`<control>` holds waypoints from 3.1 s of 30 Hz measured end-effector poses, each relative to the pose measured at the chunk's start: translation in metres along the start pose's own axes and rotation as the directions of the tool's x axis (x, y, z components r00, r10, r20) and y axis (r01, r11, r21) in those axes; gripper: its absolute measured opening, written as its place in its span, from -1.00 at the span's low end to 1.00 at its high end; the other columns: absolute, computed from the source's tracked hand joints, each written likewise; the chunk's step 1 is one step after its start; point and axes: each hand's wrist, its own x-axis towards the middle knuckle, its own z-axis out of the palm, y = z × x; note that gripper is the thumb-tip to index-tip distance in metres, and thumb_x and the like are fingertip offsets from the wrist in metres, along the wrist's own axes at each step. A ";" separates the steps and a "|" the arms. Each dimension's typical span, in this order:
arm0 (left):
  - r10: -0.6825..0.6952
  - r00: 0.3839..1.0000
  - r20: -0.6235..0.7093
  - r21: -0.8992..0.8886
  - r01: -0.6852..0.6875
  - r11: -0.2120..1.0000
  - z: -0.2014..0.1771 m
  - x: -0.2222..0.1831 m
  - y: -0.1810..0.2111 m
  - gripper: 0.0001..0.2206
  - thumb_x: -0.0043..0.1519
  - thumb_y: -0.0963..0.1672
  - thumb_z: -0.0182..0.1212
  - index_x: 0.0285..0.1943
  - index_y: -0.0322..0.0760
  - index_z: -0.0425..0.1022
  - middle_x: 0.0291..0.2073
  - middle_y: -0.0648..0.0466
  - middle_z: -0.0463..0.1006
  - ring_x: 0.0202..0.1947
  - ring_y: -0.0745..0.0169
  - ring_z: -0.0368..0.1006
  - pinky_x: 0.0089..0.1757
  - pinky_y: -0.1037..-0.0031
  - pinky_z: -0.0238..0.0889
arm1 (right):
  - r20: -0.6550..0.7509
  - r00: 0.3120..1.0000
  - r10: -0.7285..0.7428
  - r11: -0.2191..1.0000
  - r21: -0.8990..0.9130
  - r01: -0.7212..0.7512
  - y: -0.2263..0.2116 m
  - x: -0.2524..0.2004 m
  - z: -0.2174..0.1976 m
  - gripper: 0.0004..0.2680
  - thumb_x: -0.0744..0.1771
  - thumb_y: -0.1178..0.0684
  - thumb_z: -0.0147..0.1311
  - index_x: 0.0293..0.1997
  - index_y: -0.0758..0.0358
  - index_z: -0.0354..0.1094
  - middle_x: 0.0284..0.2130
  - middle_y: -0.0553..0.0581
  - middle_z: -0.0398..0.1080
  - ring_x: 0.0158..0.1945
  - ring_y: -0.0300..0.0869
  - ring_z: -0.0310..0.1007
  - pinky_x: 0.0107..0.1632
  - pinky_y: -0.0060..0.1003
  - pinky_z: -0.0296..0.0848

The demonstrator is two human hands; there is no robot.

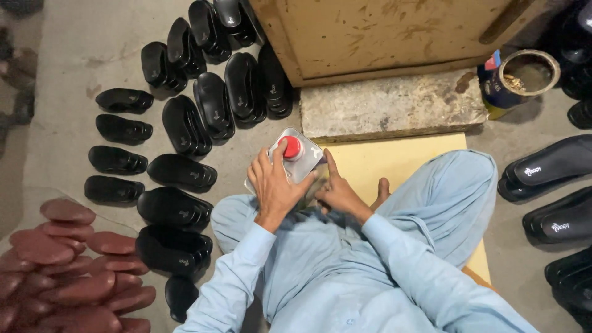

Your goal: The person opens a container of glue, pours it into a bowl, and then cleans their hands by rubbing them together to remove residue.

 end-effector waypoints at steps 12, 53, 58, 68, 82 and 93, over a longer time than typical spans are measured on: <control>-0.018 1.000 -0.022 0.018 0.018 1.000 0.002 0.001 0.002 -0.10 -0.14 0.23 0.47 0.41 -0.01 0.29 0.14 -0.22 0.32 0.13 -0.30 0.27 0.12 -0.05 0.01 | -0.021 0.995 0.101 0.938 -0.332 -0.102 0.007 0.046 -0.014 -0.21 0.17 -0.08 0.33 0.56 -0.19 -0.16 0.15 0.31 0.43 0.29 0.20 0.37 0.36 0.12 0.30; -0.072 0.997 -0.008 0.029 0.072 0.997 0.000 0.004 0.005 -0.11 -0.11 0.18 0.49 0.42 -0.04 0.27 0.14 -0.28 0.32 0.12 -0.33 0.26 0.08 -0.08 0.03 | -0.042 0.998 0.050 0.887 -0.458 -0.064 0.014 0.021 -0.012 -0.20 0.24 0.13 0.17 0.62 -0.20 -0.38 -0.33 0.39 0.55 -0.21 0.23 0.62 -0.15 0.10 0.55; -0.069 0.998 -0.016 0.017 0.069 0.997 0.003 0.005 0.004 -0.11 -0.12 0.19 0.49 0.43 -0.03 0.26 0.15 -0.26 0.31 0.13 -0.32 0.26 0.09 -0.08 0.02 | -0.032 0.987 -0.158 0.252 -0.968 0.009 0.031 0.060 -0.035 -0.39 0.32 0.15 0.03 0.59 -0.06 -0.16 -0.38 0.26 0.57 -0.25 0.10 0.64 -0.20 0.03 0.56; -0.050 0.997 -0.052 0.017 0.051 0.999 0.004 0.004 0.002 -0.11 -0.12 0.19 0.49 0.42 -0.02 0.27 0.13 -0.26 0.33 0.13 -0.30 0.26 0.09 -0.08 0.03 | 0.031 0.986 -0.162 0.104 -0.993 0.048 0.028 0.070 -0.039 -0.44 0.37 0.14 -0.14 0.59 -0.11 -0.26 -0.35 0.25 0.58 -0.23 0.09 0.65 -0.23 0.03 0.55; -0.043 0.998 -0.053 0.036 0.045 0.998 0.004 0.004 0.003 -0.14 -0.11 0.17 0.51 0.39 -0.06 0.29 0.11 -0.26 0.32 0.10 -0.28 0.26 0.07 -0.05 0.02 | 0.176 0.984 -0.011 0.981 0.191 -0.023 -0.022 -0.001 -0.025 -0.12 0.20 0.28 0.19 0.62 -0.04 -0.51 -0.34 0.37 0.53 -0.60 0.03 0.55 -0.44 -0.16 0.63; -0.061 0.998 -0.011 0.015 0.061 0.998 0.001 0.005 0.006 -0.12 -0.09 0.15 0.50 0.43 -0.06 0.25 0.13 -0.27 0.31 0.11 -0.32 0.25 0.07 -0.09 0.02 | 0.176 0.974 -0.142 0.762 0.648 -0.006 0.016 -0.002 -0.011 -0.18 0.24 0.25 0.04 0.61 -0.31 -0.50 -0.54 0.19 0.39 -0.69 -0.15 0.40 -0.38 -0.07 0.65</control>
